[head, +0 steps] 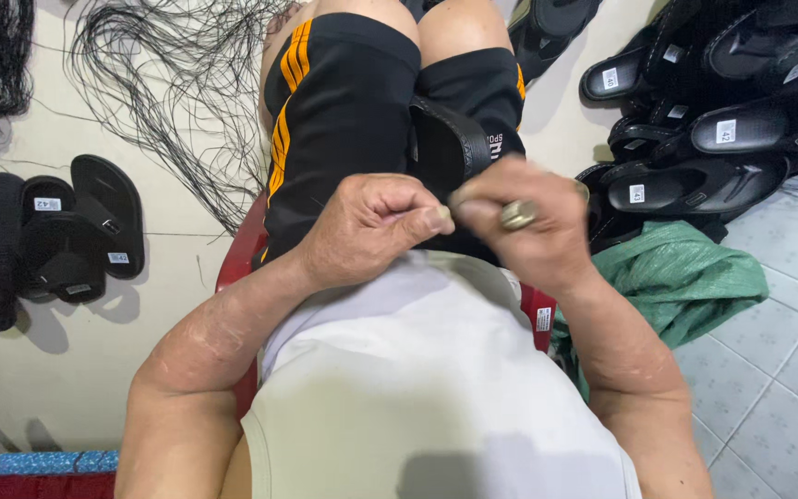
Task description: The person sits on a red chair and sews a black shoe held between their legs using a needle and thread. They repeatedly push the needle through the shoe material and pull the thread tight to secure the stitching.
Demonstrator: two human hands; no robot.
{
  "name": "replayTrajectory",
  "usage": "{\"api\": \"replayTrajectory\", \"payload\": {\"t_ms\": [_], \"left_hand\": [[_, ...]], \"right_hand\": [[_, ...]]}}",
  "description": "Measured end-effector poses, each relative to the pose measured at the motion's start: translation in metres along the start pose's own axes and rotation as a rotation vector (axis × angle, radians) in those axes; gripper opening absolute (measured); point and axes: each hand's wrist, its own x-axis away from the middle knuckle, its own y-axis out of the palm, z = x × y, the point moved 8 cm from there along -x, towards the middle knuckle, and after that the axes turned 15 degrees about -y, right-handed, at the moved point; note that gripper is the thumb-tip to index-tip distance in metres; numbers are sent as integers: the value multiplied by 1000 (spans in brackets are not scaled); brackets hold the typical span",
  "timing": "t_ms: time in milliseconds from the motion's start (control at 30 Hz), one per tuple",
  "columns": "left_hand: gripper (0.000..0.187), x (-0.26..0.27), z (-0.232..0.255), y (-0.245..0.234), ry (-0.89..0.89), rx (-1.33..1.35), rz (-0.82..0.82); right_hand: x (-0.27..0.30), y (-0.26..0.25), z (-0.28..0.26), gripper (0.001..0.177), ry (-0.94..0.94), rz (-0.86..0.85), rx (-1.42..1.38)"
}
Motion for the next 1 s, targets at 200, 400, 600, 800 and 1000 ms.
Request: {"api": "replayTrajectory", "payload": {"t_ms": [200,400,600,800,1000], "left_hand": [[23,4,-4,-28,81,-297,371],[46,20,14,-47,413,-656,541],[54,40,-22,-159,231,-894,827],[78,17,-12,-101,66,-1208,719],[14,10,9,-10,382,-670,134]], "right_hand": [[50,-158,73,9,228,760,-105],[249,-429,200,19,407,1394,102],[382,-510,207,26,583,1566,380],[215,-309,107,13,169,720,1034],[127,-62,86,18,660,263,162]]}}
